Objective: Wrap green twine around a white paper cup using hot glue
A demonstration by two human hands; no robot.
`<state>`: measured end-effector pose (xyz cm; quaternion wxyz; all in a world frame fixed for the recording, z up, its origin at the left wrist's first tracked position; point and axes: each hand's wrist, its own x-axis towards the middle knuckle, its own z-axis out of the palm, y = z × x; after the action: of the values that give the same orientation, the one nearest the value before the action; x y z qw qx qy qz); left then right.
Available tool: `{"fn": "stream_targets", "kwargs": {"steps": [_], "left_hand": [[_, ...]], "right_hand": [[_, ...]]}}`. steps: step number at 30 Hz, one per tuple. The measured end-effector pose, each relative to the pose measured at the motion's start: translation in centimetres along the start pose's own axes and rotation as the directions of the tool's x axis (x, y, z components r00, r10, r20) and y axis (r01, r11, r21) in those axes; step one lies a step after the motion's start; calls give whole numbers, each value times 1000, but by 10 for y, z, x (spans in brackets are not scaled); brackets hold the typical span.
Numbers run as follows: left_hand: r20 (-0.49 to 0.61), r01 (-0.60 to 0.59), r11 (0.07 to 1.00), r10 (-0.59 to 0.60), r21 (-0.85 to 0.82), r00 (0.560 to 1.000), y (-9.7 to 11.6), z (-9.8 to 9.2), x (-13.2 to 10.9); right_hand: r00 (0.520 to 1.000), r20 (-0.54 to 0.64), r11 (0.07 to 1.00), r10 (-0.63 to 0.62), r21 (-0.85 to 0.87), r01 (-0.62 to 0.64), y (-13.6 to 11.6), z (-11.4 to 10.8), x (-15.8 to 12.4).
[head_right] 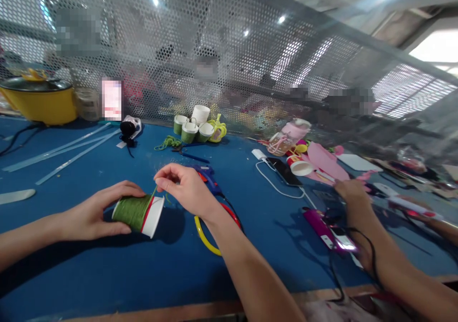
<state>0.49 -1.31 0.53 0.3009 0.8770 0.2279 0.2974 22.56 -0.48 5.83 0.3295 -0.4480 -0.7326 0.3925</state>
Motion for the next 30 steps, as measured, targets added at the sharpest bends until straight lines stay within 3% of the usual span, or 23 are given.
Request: {"fn": "stream_targets", "kwargs": {"steps": [5,11,30], "left_hand": [[26,51,999,-51,-5,998,3,0,0],[44,31,999,-30,-16,999,3,-1,0],[-15,-132,991,132,-34,991,1,2,-3]], "right_hand": [[994,-67,989,-83,-132,73,3,-1,0],[977,-89,943,-192,-292,159,5,2,-1],[992,-7,974,-125,-191,122,10,9,-3]]}}
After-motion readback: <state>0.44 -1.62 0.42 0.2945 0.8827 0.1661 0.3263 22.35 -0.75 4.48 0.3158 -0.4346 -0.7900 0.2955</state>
